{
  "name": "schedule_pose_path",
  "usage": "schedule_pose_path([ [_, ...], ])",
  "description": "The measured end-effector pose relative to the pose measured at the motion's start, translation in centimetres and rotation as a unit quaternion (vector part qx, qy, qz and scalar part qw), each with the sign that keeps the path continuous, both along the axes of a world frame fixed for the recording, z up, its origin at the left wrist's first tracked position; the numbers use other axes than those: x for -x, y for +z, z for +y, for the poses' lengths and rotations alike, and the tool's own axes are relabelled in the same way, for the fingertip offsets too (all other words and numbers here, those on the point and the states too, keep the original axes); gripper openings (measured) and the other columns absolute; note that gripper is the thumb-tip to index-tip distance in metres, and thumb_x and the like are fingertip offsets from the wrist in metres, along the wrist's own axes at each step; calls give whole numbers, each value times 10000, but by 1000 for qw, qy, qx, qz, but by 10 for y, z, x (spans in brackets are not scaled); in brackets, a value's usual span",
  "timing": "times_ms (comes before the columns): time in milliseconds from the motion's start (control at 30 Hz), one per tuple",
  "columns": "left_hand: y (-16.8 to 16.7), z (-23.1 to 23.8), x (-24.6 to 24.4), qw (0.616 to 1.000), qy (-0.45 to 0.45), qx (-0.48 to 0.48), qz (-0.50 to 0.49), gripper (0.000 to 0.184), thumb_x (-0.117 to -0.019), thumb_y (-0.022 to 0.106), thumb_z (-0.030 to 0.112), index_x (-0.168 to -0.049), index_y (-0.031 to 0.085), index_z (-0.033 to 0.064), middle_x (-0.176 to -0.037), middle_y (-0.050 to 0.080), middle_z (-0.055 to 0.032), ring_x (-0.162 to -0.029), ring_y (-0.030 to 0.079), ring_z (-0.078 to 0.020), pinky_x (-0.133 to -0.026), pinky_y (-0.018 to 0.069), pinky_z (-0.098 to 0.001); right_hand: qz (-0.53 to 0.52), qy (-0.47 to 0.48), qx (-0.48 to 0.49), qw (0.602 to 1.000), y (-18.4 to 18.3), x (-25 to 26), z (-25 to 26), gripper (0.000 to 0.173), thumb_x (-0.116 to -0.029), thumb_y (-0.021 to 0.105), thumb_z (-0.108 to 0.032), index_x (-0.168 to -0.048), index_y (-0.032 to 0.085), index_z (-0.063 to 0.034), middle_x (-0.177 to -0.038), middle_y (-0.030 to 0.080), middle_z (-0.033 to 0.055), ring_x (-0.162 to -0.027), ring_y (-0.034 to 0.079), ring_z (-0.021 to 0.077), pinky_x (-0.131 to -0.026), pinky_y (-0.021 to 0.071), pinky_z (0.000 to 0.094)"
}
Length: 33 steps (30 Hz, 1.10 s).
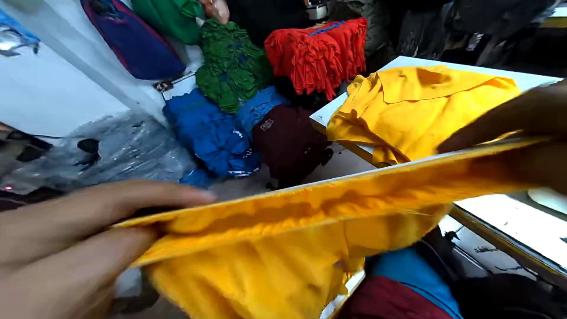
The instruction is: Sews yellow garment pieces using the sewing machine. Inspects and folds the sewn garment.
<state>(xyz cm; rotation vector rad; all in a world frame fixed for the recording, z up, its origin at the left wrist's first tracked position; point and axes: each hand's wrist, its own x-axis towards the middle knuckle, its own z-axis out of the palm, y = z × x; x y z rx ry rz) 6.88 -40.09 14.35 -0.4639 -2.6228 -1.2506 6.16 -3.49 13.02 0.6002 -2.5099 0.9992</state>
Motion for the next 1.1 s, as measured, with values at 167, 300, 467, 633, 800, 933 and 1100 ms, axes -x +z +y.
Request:
schedule_pose_path([
  [167,-54,-3,77,968,136,110,-178,307,-1002,463,-90,-1072,731,41,-950,718,-88,-818,639,-163,-737,511,-389,-59,21,-66,996,-73,64,-60,218,-968,543,31,-1017,749,-25,-826,705,148,-767,691,299,-681,542,491],
  [300,-25,-36,78,978,169,119,-35,320,-933,458,-37,-1095,713,69,-972,720,-31,-801,655,-60,-701,546,-284,28,53,-27,998,-50,87,-82,276,-957,498,27,-1078,740,-29,-923,725,130,-858,700,246,-745,549,424],
  [467,-5,-34,40,952,179,247,-30,333,-913,437,-133,-1110,693,-53,-1059,689,-246,-960,663,-374,-826,498,-621,50,82,-9,995,-55,82,-106,255,-930,547,51,-1083,735,-27,-1124,725,143,-1018,712,264,-831,578,436],
  [633,-96,-3,-8,925,106,324,-167,300,-894,541,-138,-1102,741,-51,-1069,704,-291,-999,680,-488,-864,512,-662,-74,109,-29,991,-159,55,-101,139,-901,658,31,-1003,734,-26,-1231,694,159,-954,732,297,-775,616,467],
  [800,-198,38,-55,849,86,295,-429,387,-966,515,-66,-1332,636,-27,-1346,597,-299,-1239,580,-490,-1039,446,-621,-336,140,-112,925,-245,4,-93,272,-971,515,53,-1185,682,61,-1389,598,260,-1188,647,440,-972,527,570],
  [933,-254,51,-84,841,79,282,-455,520,-940,551,-66,-1458,521,-21,-1541,411,-308,-1392,433,-515,-1121,360,-641,-466,169,-173,851,-262,-5,-85,340,-1011,441,34,-1293,631,47,-1475,530,241,-1299,570,433,-1048,467,573],
  [1100,-237,46,-81,884,71,277,-369,642,-862,596,-139,-1484,491,-16,-1600,302,-323,-1451,330,-543,-1130,320,-662,-438,156,-157,872,-264,-10,-79,317,-1009,460,18,-1258,654,48,-1445,566,228,-1307,579,400,-1058,470,547],
])
